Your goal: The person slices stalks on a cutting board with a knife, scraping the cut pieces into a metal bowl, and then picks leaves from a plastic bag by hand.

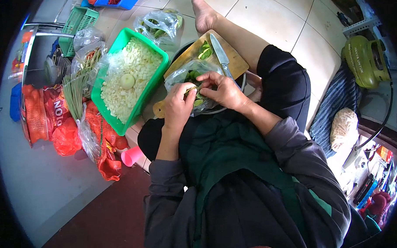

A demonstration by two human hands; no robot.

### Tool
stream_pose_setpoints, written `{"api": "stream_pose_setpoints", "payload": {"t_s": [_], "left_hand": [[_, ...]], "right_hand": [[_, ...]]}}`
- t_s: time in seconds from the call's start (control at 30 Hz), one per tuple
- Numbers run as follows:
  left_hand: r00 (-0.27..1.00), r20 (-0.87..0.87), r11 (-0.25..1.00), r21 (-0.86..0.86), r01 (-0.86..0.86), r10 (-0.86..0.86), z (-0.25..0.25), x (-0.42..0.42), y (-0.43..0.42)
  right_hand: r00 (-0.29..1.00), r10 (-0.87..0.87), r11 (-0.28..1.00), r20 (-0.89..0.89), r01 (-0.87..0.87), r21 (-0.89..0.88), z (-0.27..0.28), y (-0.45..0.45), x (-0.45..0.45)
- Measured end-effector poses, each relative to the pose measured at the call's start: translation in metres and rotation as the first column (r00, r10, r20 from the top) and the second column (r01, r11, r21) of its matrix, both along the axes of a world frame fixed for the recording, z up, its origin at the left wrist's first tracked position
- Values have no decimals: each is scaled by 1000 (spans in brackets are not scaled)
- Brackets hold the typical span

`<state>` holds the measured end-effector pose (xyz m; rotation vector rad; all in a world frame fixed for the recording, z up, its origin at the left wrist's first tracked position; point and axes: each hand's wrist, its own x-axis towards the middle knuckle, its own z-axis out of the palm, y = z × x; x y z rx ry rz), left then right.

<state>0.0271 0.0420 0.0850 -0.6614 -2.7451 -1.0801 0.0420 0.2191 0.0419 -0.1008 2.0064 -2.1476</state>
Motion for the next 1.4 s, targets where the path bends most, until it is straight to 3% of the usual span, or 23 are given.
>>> {"api": "stream_pose_setpoints", "payload": {"t_s": [0.17, 0.47, 0.57, 0.6, 0.67, 0.7, 0.73, 0.8, 0.9, 1.0, 1.2, 1.4], "left_hand": [[998, -9, 997, -43, 66, -66, -1, -2, -3], [976, -193, 971, -232, 50, -96, -3, -5, 0], [962, -272, 967, -236, -96, 29, -6, -12, -4], [964, -240, 960, -223, -166, 111, -1, -17, -9], [977, -146, 987, 41, -154, 158, 7, -25, -13], [979, -85, 981, 84, -177, 184, 8, -26, -16], [980, 51, 963, 184, -199, 192, 7, -27, -19], [937, 315, 891, 366, -269, 153, 6, -27, -20], [823, 561, 745, 508, -433, 95, 19, -19, -14], [724, 685, 576, 626, -526, -82, 14, -14, -14], [598, 766, 574, 606, -552, -234, 16, 3, 11], [553, 813, 564, 547, -618, -182, 10, 9, 33]], "right_hand": [[999, 39, 998, 8, -39, 55, 2, 0, 0], [997, 75, 982, -20, -71, 178, 9, 2, -4], [994, 102, 966, -23, -94, 240, 14, 4, -2], [994, 102, 959, -30, -90, 269, 16, 4, 1], [995, 76, 958, -68, -54, 280, 16, 5, 4], [993, 49, 966, -103, -21, 259, 14, 5, 2], [990, 20, 972, -137, 13, 235, 14, 5, 0], [983, -12, 970, -181, 55, 237, 15, 5, -3], [979, -97, 973, -180, 132, 191, 17, 6, -4], [987, -150, 987, -49, 147, -61, 0, 5, -7], [954, -297, 925, -39, 277, -260, -11, -4, -8], [949, -316, 932, -26, 304, -198, -4, -5, -1]]}}
